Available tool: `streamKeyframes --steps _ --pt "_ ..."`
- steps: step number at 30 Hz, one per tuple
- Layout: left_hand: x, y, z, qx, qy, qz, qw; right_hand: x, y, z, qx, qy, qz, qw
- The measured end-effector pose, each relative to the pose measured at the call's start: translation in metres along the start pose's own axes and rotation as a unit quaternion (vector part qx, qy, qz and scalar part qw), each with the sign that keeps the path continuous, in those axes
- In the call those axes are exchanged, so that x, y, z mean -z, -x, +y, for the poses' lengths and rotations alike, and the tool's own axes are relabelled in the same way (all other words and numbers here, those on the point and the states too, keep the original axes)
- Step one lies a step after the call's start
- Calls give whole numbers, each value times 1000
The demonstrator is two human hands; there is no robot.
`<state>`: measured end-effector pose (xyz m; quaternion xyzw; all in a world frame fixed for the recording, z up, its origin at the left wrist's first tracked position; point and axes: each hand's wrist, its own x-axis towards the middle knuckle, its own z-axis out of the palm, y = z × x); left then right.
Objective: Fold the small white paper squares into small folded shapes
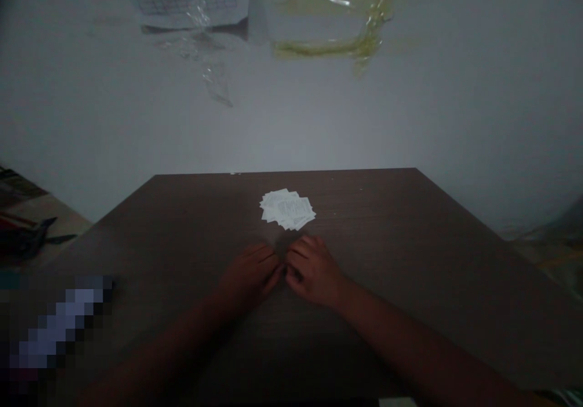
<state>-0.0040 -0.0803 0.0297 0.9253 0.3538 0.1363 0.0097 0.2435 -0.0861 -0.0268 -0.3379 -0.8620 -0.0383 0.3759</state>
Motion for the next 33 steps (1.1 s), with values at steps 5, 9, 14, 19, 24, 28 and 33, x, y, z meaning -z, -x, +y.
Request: streamKeyframes --steps 5,9,14,19,24,28,33 --pt "1 0 3 5 4 3 1000 -3 -2 1 11 5 2 1000" --pt "-2 0 -1 -2 18 8 1000 -3 -3 0 0 5 4 1000" --pt "-5 1 -3 -8 24 -7 1000 -4 -4 -1 -20 22 25 999" --pt "-8 3 -8 -15 4 9 1000 -5 -5 8 -13 34 39 999" --pt "-12 1 -19 -9 -13 22 1000 0 -2 25 -40 35 45 998" --pt "-11 1 -17 -5 -22 15 1000 7 5 26 -38 9 39 998" --pt "-13 -1 -14 -15 -34 15 999 5 7 22 -2 -22 -6 1000"
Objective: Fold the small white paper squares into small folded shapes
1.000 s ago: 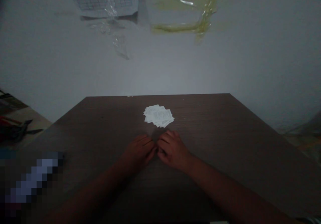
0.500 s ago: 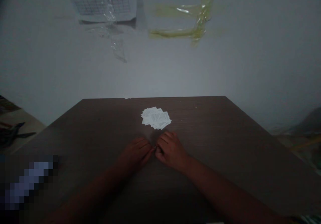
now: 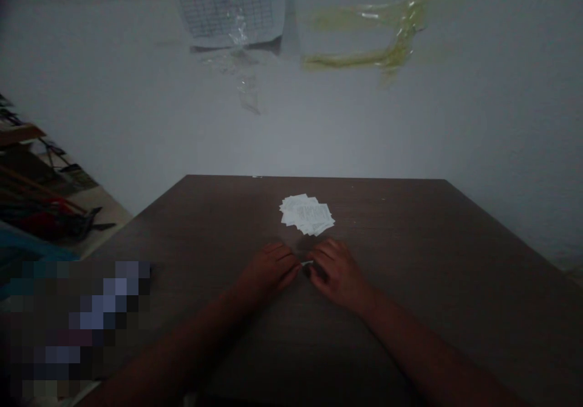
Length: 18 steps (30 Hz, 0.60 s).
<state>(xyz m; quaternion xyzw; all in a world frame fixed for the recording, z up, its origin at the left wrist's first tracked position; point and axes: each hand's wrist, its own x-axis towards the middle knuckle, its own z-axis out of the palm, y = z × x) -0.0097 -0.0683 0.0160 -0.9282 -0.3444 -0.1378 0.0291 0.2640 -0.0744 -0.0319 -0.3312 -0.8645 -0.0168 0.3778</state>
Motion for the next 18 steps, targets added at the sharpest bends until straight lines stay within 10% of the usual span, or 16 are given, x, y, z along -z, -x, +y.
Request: streamKeyframes --steps 18 --pt "-14 2 -8 -8 85 45 995 -7 -8 -1 24 25 4 999"
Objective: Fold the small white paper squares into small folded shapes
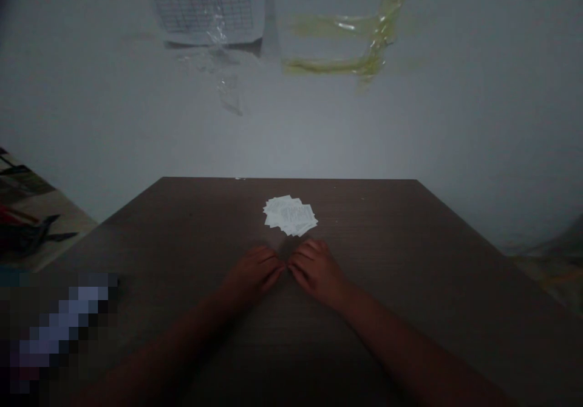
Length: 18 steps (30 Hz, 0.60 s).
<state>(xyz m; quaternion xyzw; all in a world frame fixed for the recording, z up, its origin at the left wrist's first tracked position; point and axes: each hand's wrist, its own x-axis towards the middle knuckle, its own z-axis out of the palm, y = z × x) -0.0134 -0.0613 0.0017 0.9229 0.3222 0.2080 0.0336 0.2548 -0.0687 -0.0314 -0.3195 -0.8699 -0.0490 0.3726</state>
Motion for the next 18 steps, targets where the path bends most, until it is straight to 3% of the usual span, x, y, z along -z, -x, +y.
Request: streamKeyframes --steps 5,12,18 --pt "3 0 -5 11 22 19 1000 4 2 3 -21 2 -3 1000" --pt "-9 5 -16 39 70 71 994 4 2 2 -42 2 -10 999" --pt "-10 9 -17 74 104 89 988 4 1 -1 -63 -63 6 996"
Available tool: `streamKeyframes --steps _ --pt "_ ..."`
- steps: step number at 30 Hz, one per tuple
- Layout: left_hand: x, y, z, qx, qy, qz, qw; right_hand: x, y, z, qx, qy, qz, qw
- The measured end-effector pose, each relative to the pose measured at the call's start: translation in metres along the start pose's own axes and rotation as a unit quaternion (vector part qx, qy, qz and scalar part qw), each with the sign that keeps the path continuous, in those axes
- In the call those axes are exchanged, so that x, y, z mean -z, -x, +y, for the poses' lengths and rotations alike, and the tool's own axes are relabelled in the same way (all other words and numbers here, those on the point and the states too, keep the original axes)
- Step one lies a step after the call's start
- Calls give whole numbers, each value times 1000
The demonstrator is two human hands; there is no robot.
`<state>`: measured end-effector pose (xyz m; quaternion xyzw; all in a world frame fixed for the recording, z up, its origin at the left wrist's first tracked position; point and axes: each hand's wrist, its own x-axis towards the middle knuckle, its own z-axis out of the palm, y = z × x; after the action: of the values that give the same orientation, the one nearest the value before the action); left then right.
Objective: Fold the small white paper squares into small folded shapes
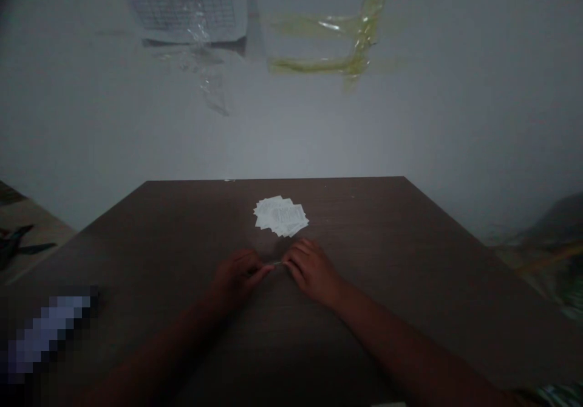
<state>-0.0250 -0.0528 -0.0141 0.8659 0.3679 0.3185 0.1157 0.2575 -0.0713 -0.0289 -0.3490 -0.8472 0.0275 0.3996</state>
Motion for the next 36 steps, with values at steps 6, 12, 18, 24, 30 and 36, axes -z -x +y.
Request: streamKeyframes --steps 6,12,18,24,30,36 --pt "8 -5 3 8 23 -26 999 -1 1 1 -30 -35 -23 999" --pt "11 -7 4 22 30 -50 998 -2 1 3 -26 -52 -23 998" --pt "23 -8 -8 55 38 -21 998 1 3 9 -50 -54 -20 997" --pt "28 -9 -17 58 43 -1 997 0 5 20 -77 -71 18 994" --pt "17 -2 -20 9 46 -33 998 -1 4 17 -31 -78 19 996" --pt "13 2 -32 -14 31 -52 998 -3 5 17 -29 -72 -13 997"
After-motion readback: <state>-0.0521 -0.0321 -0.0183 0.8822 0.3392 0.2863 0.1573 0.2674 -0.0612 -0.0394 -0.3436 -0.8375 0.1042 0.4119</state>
